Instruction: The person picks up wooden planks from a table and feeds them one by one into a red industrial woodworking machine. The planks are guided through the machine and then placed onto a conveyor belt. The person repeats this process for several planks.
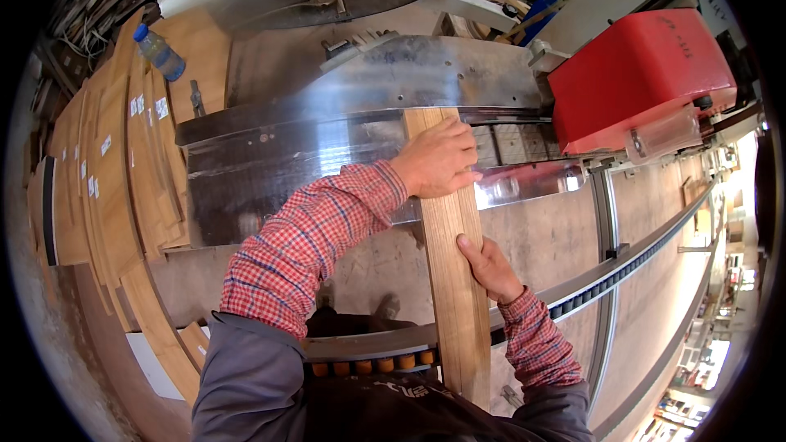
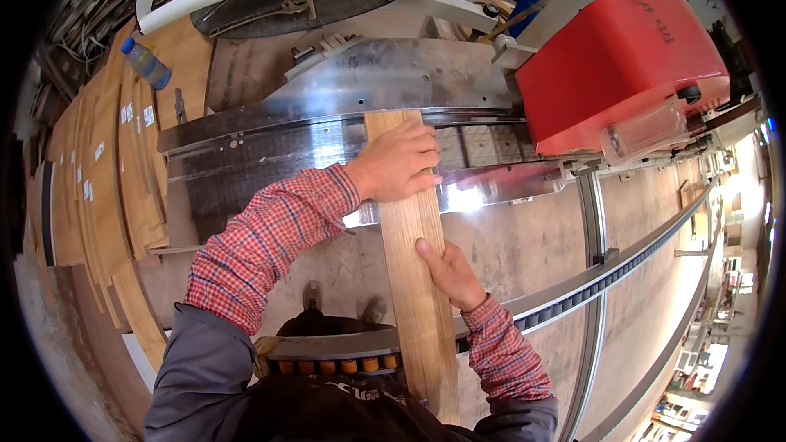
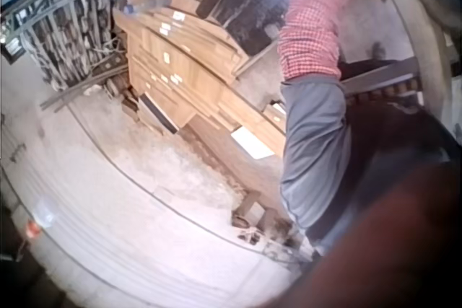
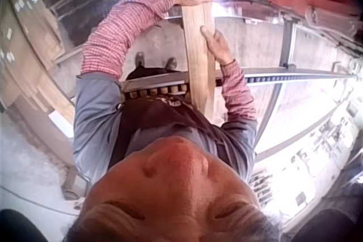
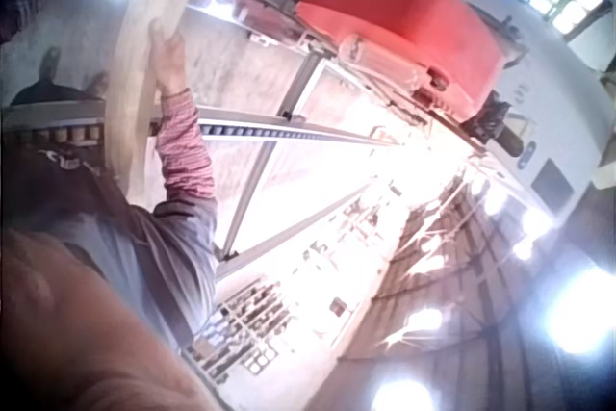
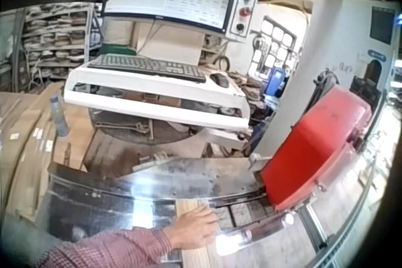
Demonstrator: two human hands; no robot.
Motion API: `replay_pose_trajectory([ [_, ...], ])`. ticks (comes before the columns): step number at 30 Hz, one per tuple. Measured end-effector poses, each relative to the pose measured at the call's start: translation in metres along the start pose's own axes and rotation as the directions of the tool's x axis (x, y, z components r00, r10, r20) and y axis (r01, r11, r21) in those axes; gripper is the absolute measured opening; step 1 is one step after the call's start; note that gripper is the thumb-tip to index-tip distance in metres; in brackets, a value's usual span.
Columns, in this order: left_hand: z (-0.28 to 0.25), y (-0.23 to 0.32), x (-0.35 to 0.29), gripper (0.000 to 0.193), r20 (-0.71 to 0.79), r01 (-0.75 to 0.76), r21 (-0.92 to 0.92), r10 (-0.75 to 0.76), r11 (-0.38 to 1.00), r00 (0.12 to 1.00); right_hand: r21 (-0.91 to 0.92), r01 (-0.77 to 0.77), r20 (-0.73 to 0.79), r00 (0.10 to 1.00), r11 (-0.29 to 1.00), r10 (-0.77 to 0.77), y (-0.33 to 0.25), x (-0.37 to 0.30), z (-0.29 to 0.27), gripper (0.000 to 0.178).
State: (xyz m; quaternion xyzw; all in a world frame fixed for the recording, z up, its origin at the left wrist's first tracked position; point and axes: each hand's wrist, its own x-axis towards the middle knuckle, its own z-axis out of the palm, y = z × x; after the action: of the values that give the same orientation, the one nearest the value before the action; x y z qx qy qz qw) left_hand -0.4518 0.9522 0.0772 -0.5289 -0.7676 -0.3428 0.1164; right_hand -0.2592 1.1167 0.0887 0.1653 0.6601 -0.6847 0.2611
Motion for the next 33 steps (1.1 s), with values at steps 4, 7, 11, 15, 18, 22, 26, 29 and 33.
replay_pose_trajectory([
  [4,-0.002,0.001,0.000,0.028,-0.047,-0.021,-0.037,0.019,0.999,0.999,-0.017,-0.019,0.003,1.000,1.000,0.019,0.002,0.001,-0.003,0.050],
  [7,0.000,0.004,0.000,0.028,-0.081,-0.007,-0.048,0.003,0.999,0.997,-0.045,-0.019,-0.018,1.000,0.999,0.018,0.000,0.001,-0.001,0.051],
  [11,0.000,0.003,0.000,0.028,-0.075,-0.001,-0.007,0.001,1.000,0.997,-0.094,-0.008,-0.024,1.000,0.995,0.005,-0.003,0.000,-0.001,0.053],
  [15,-0.003,0.003,0.001,0.029,-0.040,0.028,0.017,-0.027,0.999,0.999,-0.109,0.004,-0.041,0.999,0.994,-0.009,-0.002,0.003,-0.001,0.054],
  [18,-0.001,0.003,0.005,0.030,-0.050,0.026,0.016,-0.025,1.000,0.998,-0.126,-0.018,-0.047,0.999,0.992,0.012,-0.004,0.004,-0.005,0.055],
  [22,-0.001,0.000,0.003,0.031,-0.037,0.068,0.021,-0.067,0.997,0.997,-0.297,0.188,-0.201,0.946,0.936,-0.253,0.005,0.005,0.008,0.070],
  [26,0.002,0.000,-0.003,0.032,-0.047,0.040,0.035,-0.039,0.999,0.998,-0.772,0.215,-0.165,0.841,0.598,-0.515,0.009,-0.022,0.037,0.109],
  [29,0.018,-0.002,0.007,0.034,-0.109,-0.037,0.027,0.040,0.999,0.993,-0.925,0.144,-0.121,0.766,0.352,-0.632,0.017,-0.027,0.043,0.103],
  [33,0.023,0.001,0.004,0.035,-0.151,0.061,0.050,-0.052,0.997,0.987,-0.887,0.071,-0.243,0.768,0.455,-0.593,-0.001,-0.029,0.068,0.097],
])
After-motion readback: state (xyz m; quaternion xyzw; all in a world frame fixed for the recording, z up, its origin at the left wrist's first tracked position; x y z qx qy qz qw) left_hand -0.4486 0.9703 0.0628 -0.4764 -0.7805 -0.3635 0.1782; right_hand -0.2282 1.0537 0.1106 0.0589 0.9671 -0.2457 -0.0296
